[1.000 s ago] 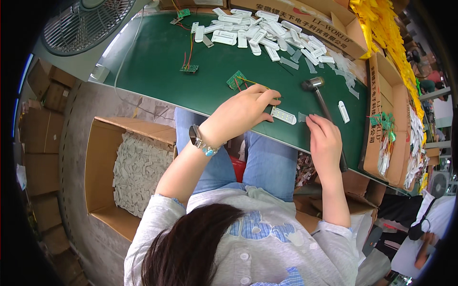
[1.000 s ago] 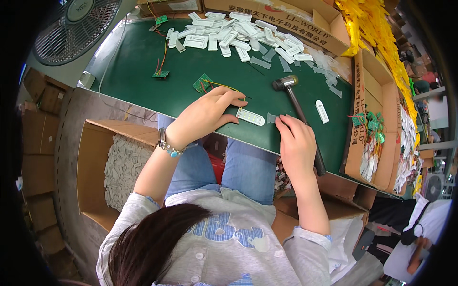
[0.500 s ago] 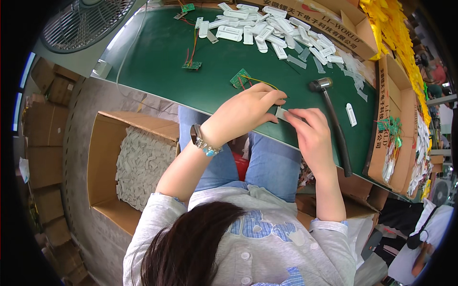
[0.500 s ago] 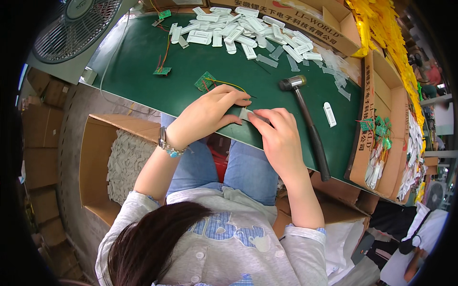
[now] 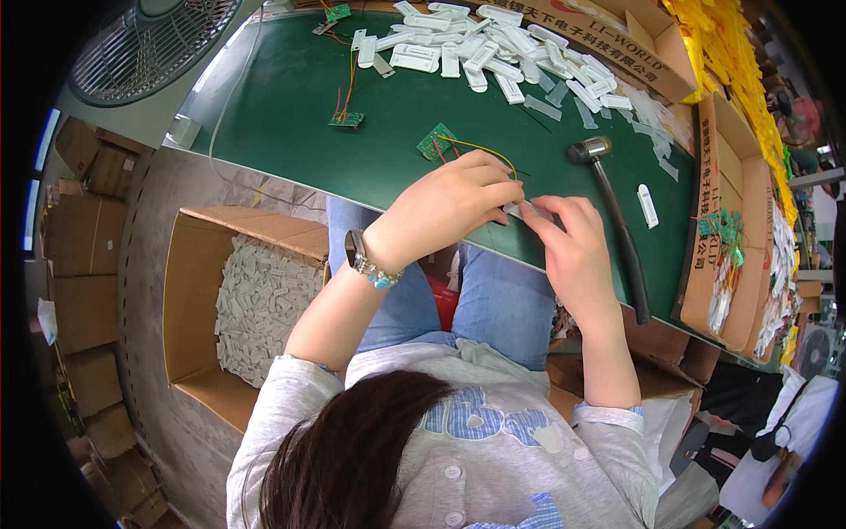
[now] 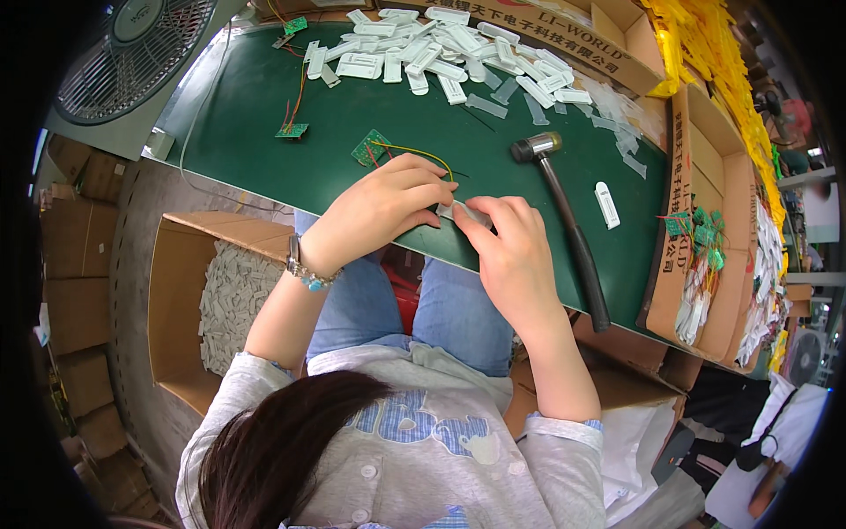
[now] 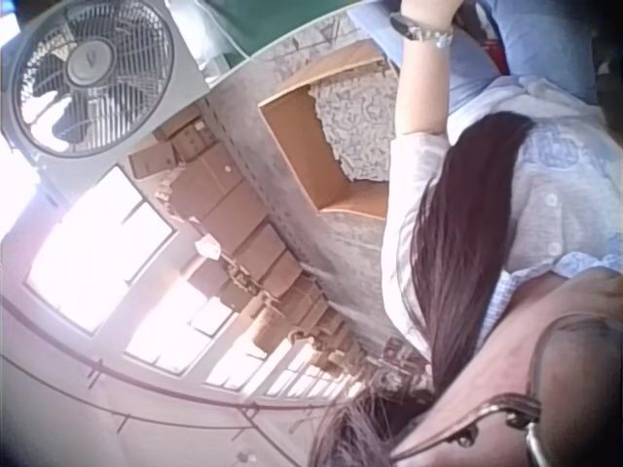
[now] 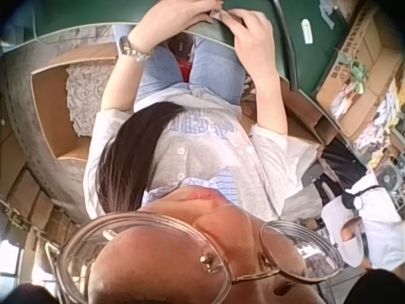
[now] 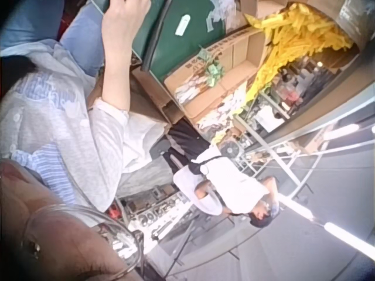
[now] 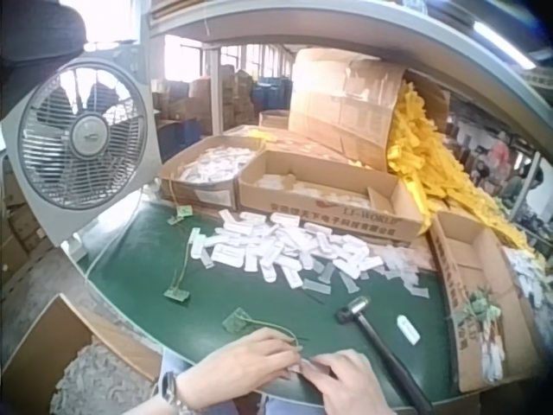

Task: The person assembles LED light modules by inserting circuit boards into plastic casings, attaching plastic covers, tapping them with a hammer, and placing the assembled units into a cardboard box.

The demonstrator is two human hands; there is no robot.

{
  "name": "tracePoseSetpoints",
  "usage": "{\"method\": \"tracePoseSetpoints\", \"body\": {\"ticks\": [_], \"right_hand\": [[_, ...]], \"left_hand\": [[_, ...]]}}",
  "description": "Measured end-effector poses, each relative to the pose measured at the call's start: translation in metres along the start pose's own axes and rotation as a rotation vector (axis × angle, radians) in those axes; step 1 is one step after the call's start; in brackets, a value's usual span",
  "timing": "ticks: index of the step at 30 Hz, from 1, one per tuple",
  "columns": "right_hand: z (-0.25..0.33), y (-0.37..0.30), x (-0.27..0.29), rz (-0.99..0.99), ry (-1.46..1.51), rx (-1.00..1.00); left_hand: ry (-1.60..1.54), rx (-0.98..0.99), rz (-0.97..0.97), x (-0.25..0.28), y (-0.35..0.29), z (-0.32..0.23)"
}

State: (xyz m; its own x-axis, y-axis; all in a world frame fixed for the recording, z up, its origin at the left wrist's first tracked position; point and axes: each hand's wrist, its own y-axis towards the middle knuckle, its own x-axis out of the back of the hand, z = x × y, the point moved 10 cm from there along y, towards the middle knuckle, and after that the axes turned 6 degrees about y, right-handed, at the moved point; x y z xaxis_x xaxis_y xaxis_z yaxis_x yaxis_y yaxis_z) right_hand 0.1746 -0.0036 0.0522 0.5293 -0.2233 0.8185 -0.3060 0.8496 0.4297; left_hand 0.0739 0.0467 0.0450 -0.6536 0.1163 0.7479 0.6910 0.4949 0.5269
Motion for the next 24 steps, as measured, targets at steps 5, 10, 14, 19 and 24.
{"method": "tracePoseSetpoints", "body": {"ticks": [5,10,14,19,24], "right_hand": [[-0.030,-0.013,0.047,-0.080,-0.311,-0.211],[-0.101,-0.077,0.067,0.268,-0.279,-0.635],[-0.109,-0.101,0.051,0.201,0.449,-0.934],[-0.078,-0.106,0.071,0.091,0.205,-0.819],[-0.038,-0.111,0.100,-0.124,-0.003,-0.482]], "left_hand": [[0.000,0.005,-0.004,0.002,-0.004,0.003],[-0.020,-0.007,-0.008,0.002,0.000,-0.001],[-0.018,-0.001,-0.003,0.000,-0.002,0.001],[-0.006,0.007,-0.007,0.001,-0.003,0.002],[-0.030,0.021,0.010,-0.002,-0.002,0.004]]}}
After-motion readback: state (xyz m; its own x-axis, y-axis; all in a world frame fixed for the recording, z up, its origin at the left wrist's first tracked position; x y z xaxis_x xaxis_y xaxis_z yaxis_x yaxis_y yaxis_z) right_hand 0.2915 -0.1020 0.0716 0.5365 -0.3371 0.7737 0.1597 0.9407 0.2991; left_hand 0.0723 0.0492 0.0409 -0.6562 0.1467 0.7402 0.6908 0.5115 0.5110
